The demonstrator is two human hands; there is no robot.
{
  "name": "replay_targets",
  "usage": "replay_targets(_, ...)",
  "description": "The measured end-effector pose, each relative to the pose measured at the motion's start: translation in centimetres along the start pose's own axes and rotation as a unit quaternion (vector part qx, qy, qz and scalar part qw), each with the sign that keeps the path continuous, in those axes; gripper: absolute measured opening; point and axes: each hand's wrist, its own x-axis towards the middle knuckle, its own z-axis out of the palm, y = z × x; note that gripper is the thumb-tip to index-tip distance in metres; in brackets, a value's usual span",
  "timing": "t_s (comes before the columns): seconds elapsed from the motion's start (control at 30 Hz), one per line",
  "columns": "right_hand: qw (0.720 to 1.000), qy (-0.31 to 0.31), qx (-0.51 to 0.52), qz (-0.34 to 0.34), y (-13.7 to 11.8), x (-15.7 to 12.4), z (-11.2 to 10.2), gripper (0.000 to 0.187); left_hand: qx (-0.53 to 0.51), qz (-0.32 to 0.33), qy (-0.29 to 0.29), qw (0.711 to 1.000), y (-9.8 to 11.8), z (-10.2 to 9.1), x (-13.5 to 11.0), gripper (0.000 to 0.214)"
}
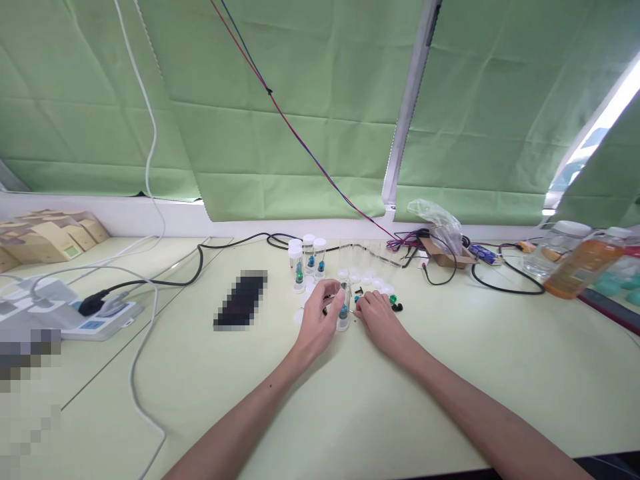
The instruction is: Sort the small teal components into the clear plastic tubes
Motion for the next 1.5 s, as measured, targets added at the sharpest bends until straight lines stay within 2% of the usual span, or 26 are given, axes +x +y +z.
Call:
replay_targets(0.4, 0.999, 0.035, -0.009, -0.003, 0.2, -0.1, 0.7, 0.01, 0.033, 0.02, -0.005, 0.999, -0.3, 0.3, -0.1, 0.026)
replay_targets(0.6, 0.995, 0.07, 0.065, 0.014, 0.5, -0.1, 0.4, 0.015, 0.075, 0.035, -0.009, 0.997, -0.6, 0.4, -0.3, 0.034)
replay_targets(0.73, 0.981, 0.104, 0.161, 0.031, 0.6, 0.0, -0.1, 0.016, 0.103, 0.03, -0.005, 0.994, -0.7, 0.5, -0.4, 0.036)
replay_targets(0.97, 0.94, 0.159, 0.297, 0.061, 0.6, -0.1, -0.2, 0.014, 0.129, 0.012, -0.031, 0.991, -0.7, 0.6, -0.4, 0.028)
replay_targets(1.2, 0.918, 0.186, 0.34, 0.087, 0.4, -0.3, -0.9, 0.033, 0.154, 0.03, 0.001, 0.988, -0.6, 0.5, -0.5, 0.028)
replay_targets(1.33, 0.909, 0.2, 0.351, 0.099, 0.2, -0.3, -1.3, 0.031, 0.175, 0.046, 0.015, 0.983, -0.4, 0.4, -0.4, 0.03)
replay_targets(1.5, 0.894, 0.219, 0.37, 0.123, 0.0, -0.4, -1.7, 0.025, 0.193, 0.058, -0.007, 0.979, 0.0, 0.4, -0.4, 0.031)
